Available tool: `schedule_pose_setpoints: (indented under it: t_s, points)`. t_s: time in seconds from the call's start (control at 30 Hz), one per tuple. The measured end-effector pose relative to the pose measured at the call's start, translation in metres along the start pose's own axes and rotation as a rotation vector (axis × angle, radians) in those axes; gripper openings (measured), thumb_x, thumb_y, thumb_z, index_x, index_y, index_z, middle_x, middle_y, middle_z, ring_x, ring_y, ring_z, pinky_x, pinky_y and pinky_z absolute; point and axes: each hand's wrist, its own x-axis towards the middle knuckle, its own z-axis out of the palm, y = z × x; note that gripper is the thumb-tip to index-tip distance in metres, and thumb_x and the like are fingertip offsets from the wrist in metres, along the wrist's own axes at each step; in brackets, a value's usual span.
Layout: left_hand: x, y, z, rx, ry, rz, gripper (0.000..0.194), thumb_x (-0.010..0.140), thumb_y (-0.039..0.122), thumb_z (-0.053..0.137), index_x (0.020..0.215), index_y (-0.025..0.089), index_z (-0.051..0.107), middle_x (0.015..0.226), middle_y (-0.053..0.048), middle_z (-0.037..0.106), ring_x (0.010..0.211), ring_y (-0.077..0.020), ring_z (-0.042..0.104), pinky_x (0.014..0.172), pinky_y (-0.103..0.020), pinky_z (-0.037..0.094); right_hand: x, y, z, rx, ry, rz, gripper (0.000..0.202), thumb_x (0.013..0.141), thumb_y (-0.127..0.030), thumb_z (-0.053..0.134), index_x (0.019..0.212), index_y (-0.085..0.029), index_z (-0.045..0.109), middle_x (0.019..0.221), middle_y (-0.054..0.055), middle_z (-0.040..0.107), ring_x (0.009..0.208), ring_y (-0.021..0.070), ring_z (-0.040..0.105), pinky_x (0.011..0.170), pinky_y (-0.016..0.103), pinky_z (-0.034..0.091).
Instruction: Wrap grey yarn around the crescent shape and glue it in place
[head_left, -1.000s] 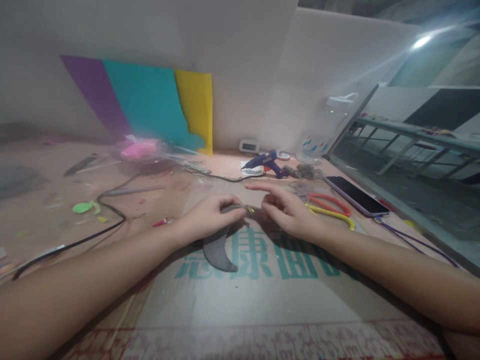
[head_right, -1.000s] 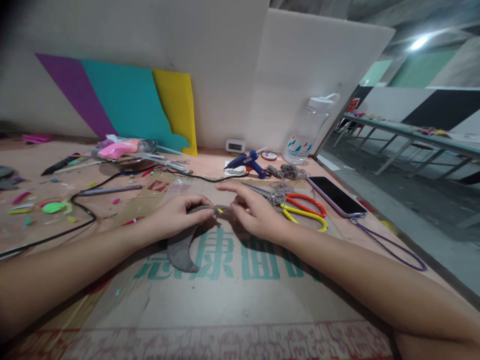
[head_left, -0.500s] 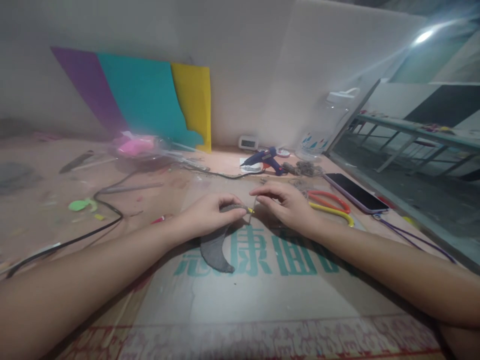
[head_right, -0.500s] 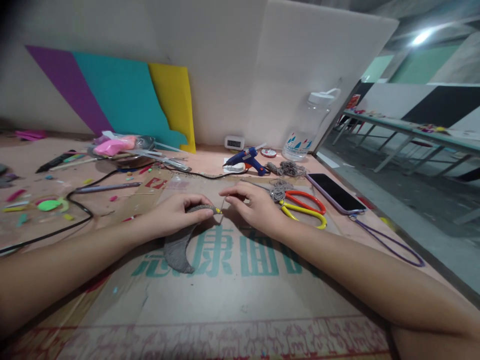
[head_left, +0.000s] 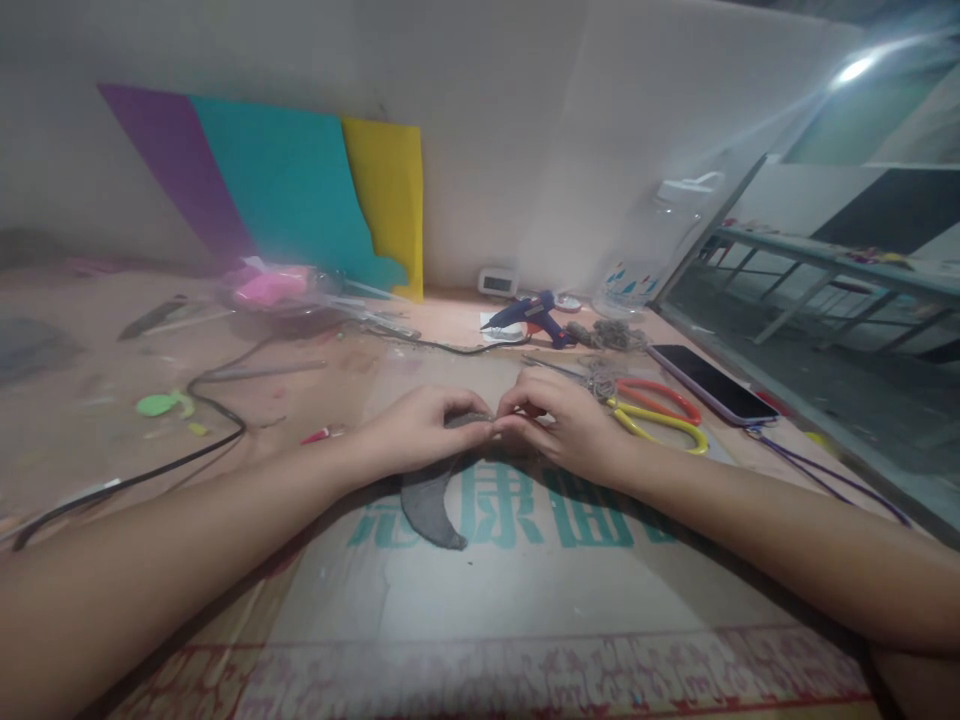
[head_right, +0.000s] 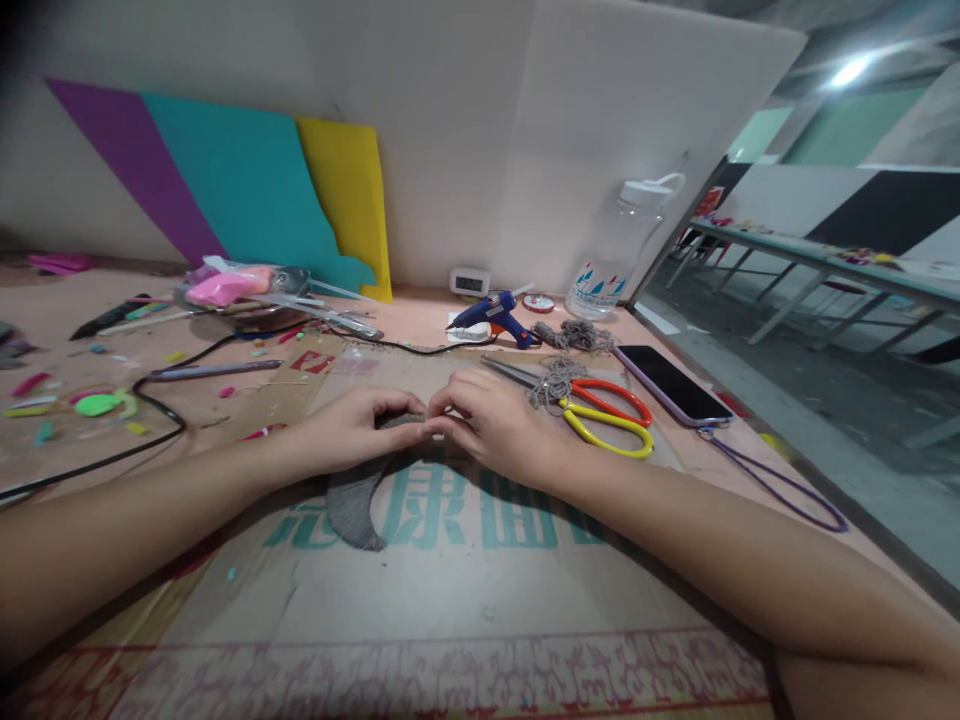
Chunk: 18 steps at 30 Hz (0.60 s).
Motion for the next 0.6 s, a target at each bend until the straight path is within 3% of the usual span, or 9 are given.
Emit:
schedule_pose_setpoints:
  t_s: [0.4,0.6]
  points:
    - [-0.0015,-0.0007,0.0011,-0.030,-0.021,0.026,0.032,0.087,0.046,0.057,0.101,0.022,0.074,0.089,0.000,0.075,0.082,-0.0187,0.066,0.082,-0.027,0.050,-0.0003,-0.0010,0.0018,0.080,0.015,0.192,0.017,0.093,-0.029,0.060,0.081,-0.018,0.063,0.075,0.001,0.061,0.070,0.0130,0.054,0.066,0.026,0.043]
    - [-0.0010,-0.0037,0.0013,-0.002,-0.021,0.061,0.030,0.088,0.043,0.058,0.101,0.022,0.074,0.090,0.001,0.075,0.081,-0.0175,0.066,0.078,-0.025,0.048,-0.0004,-0.0040,0.0012,0.082,0.027,0.133,0.019,0.094,-0.031,0.059,0.082,-0.017,0.063,0.075,0.001,0.061,0.069,0.0130,0.054,0.066,0.026,0.043]
